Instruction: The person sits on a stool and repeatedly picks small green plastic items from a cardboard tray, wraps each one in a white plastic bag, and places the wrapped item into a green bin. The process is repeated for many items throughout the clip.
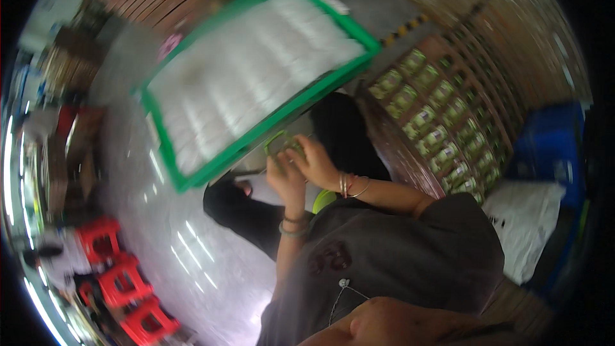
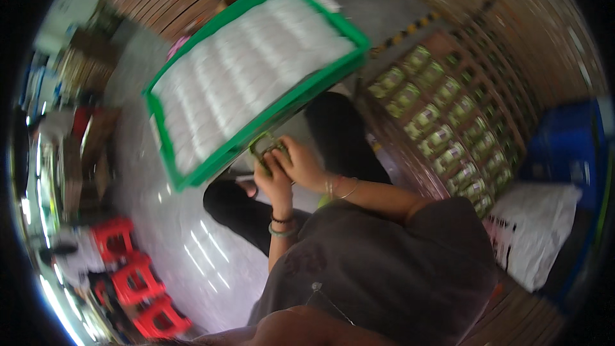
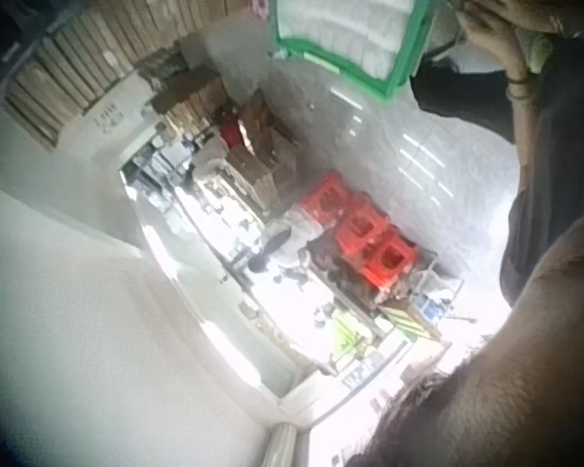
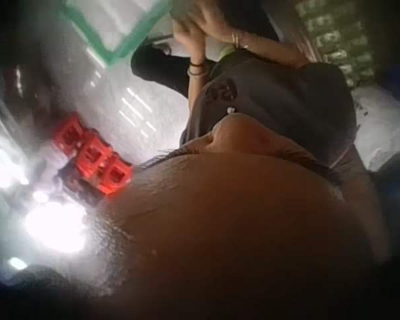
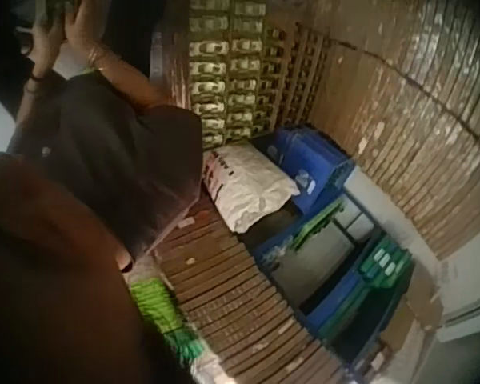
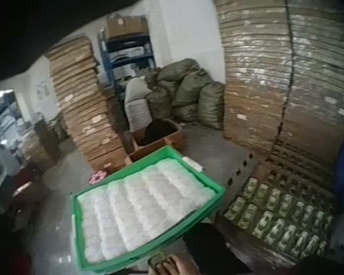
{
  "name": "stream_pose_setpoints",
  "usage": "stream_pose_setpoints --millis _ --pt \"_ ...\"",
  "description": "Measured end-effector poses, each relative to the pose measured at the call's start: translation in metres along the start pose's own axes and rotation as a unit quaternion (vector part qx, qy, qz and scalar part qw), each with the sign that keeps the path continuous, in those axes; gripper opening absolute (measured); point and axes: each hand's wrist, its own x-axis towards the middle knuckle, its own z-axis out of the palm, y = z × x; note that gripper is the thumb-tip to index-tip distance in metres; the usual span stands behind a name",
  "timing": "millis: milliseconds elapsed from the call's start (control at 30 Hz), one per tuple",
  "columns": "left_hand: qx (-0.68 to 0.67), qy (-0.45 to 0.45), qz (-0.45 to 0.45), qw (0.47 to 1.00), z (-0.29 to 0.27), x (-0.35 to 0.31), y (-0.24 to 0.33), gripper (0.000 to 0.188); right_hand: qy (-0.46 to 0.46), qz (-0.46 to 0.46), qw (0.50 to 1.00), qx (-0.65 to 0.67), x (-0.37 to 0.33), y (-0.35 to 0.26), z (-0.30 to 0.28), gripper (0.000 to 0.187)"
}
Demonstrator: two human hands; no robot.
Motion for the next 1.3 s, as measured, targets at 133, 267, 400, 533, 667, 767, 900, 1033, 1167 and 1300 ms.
stream_pose_setpoints --millis 133,267,400,533,667,767,900,1033,1167,1300 --pt "0.015 -0.049 0.06 0.997 0.034 -0.009 0.01 0.023 -0.014 0.094 0.995 0.004 -0.004 0.011 -0.042 0.019" --pt "0.001 -0.136 0.051 0.989 0.075 -0.023 0.009 0.02 0.056 0.126 0.99 -0.035 -0.014 0.025 -0.085 0.021" --pt "-0.026 -0.266 -0.015 0.963 0.1 -0.028 0.022 0.025 0.151 0.125 0.976 -0.098 -0.02 0.073 -0.128 0.025" --pt "-0.127 -0.301 -0.068 0.943 0.085 -0.03 0.025 0.032 0.245 0.345 0.886 0.192 0.01 0.13 -0.232 0.034" --pt "-0.074 -0.299 -0.105 0.945 0.058 -0.017 0.005 0.028 0.379 0.398 0.821 0.159 0.079 0.182 -0.327 0.017" --pt "-0.074 -0.266 -0.114 0.954 0.052 -0.016 0.003 0.026 0.363 0.351 0.85 0.152 0.124 0.253 -0.4 0.037" --pt "-0.063 -0.226 -0.149 0.961 0.039 -0.017 -0.01 0.026 0.253 0.318 0.82 -0.402 0.143 0.275 -0.454 0.042" --pt "-0.058 -0.204 -0.169 0.963 0.034 -0.018 -0.016 0.026 0.142 0.439 0.751 -0.472 0.137 0.294 -0.461 0.049" --pt "-0.055 -0.199 -0.166 0.964 0.029 -0.018 -0.021 0.023 0.15 0.406 0.745 -0.508 0.138 0.281 -0.433 0.047" --pt "-0.064 -0.212 -0.151 0.963 0.026 -0.016 -0.017 0.021 0.357 0.044 0.753 -0.551 0.143 0.236 -0.447 0.035"
